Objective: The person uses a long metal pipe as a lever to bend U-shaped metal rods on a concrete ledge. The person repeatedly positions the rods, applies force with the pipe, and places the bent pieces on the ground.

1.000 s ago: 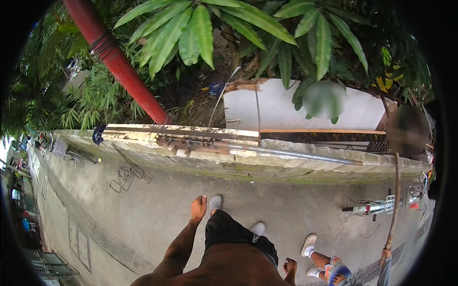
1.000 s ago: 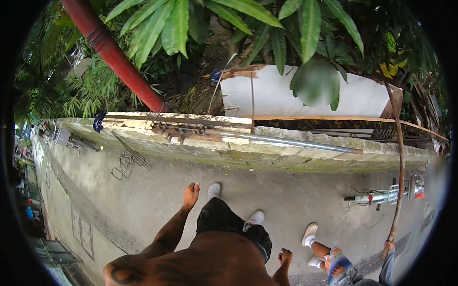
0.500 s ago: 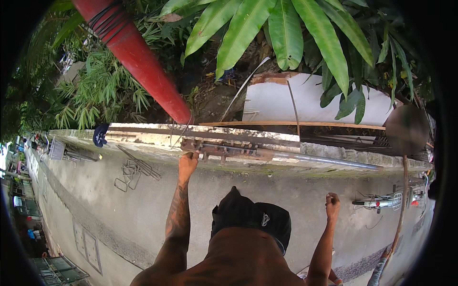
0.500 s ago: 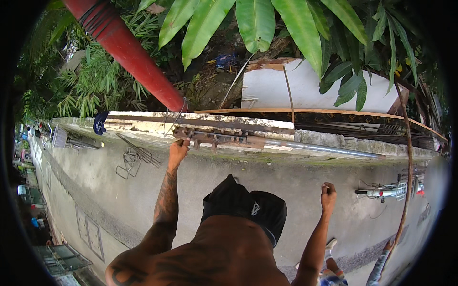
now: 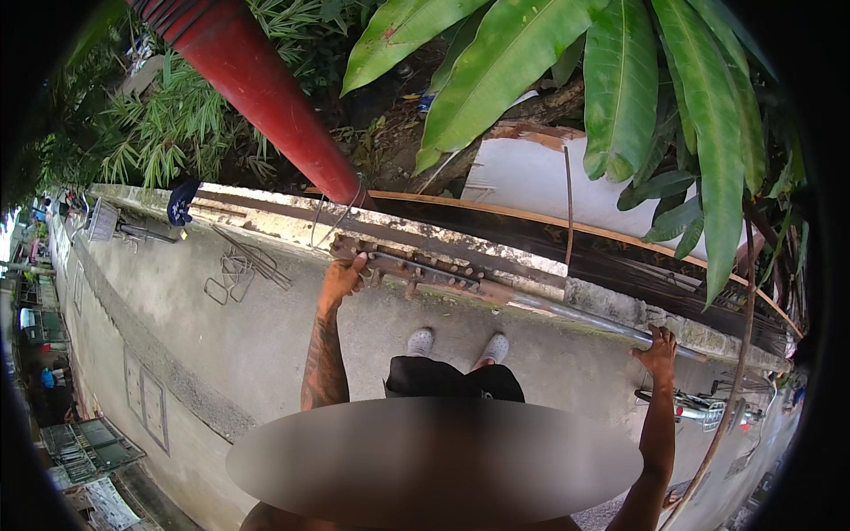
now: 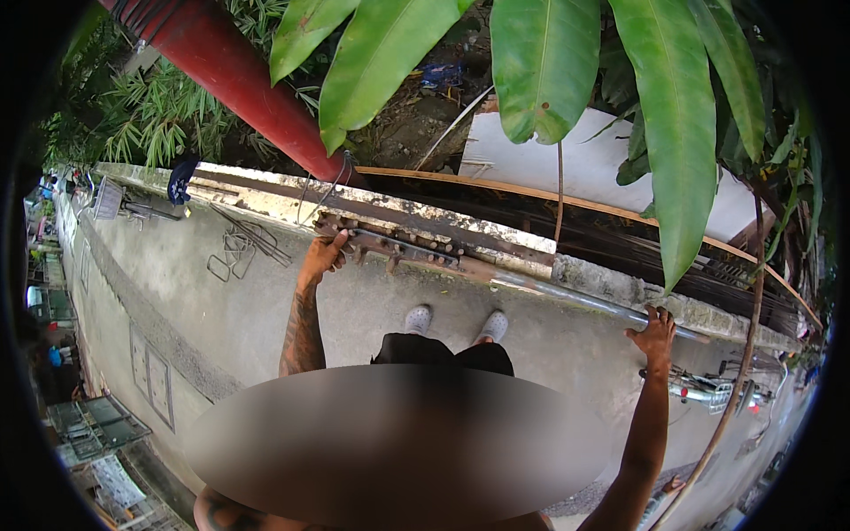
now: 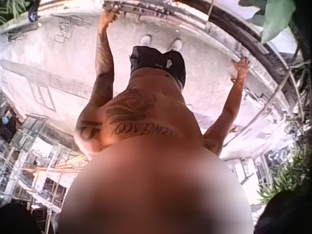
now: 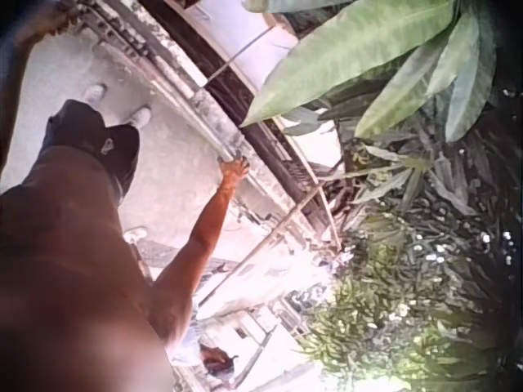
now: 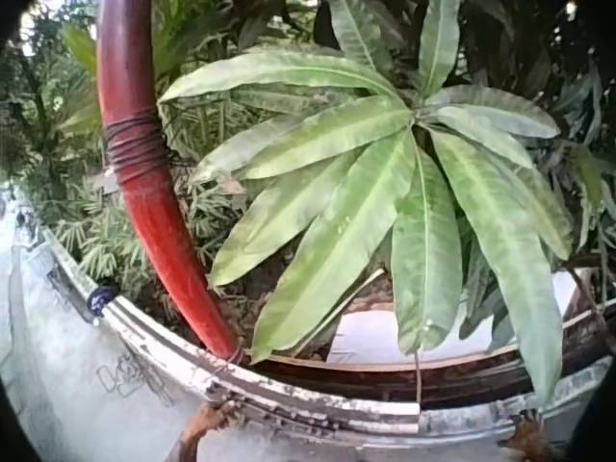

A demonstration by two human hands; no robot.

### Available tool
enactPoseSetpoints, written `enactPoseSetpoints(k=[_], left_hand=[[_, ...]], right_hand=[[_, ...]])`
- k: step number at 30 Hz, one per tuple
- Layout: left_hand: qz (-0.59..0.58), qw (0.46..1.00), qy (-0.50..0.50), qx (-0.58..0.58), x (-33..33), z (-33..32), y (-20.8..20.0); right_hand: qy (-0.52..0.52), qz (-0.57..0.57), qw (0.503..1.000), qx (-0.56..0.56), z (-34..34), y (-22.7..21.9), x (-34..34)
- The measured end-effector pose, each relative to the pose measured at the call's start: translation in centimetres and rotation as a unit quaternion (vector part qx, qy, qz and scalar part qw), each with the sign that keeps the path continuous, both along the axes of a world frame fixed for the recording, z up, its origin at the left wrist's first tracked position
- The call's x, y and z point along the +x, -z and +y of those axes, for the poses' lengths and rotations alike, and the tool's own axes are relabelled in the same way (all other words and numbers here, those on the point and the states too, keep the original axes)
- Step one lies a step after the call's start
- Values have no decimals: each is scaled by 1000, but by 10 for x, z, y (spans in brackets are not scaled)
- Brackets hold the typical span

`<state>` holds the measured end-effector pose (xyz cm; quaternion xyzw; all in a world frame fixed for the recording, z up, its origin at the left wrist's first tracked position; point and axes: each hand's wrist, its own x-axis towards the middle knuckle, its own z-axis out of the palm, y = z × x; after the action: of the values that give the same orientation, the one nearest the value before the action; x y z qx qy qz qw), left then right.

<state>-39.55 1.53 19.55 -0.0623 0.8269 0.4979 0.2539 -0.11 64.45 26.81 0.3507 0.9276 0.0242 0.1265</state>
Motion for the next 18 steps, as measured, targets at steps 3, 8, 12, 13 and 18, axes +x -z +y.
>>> enactPoseSetpoints(k=[3, 8, 12, 13, 18], left_hand=[[-33, 999, 14, 24, -9, -4, -7], [-52, 998, 44, 7, -15, -14, -4], [-38, 993, 93, -64, -17, 8, -32], [-39, 989, 120, -79, -22, 14, -24], [-42, 975, 157, -152, -27, -2, -25]], right_hand=[[-10, -72, 996, -55, 33, 6, -3], [-56, -40, 994, -86, 81, 55, 13], [-64, 21, 985, -156, 114, 72, 38], [-112, -26, 991, -71, 132, 88, 59], [-122, -24, 990, -65, 116, 84, 36]])
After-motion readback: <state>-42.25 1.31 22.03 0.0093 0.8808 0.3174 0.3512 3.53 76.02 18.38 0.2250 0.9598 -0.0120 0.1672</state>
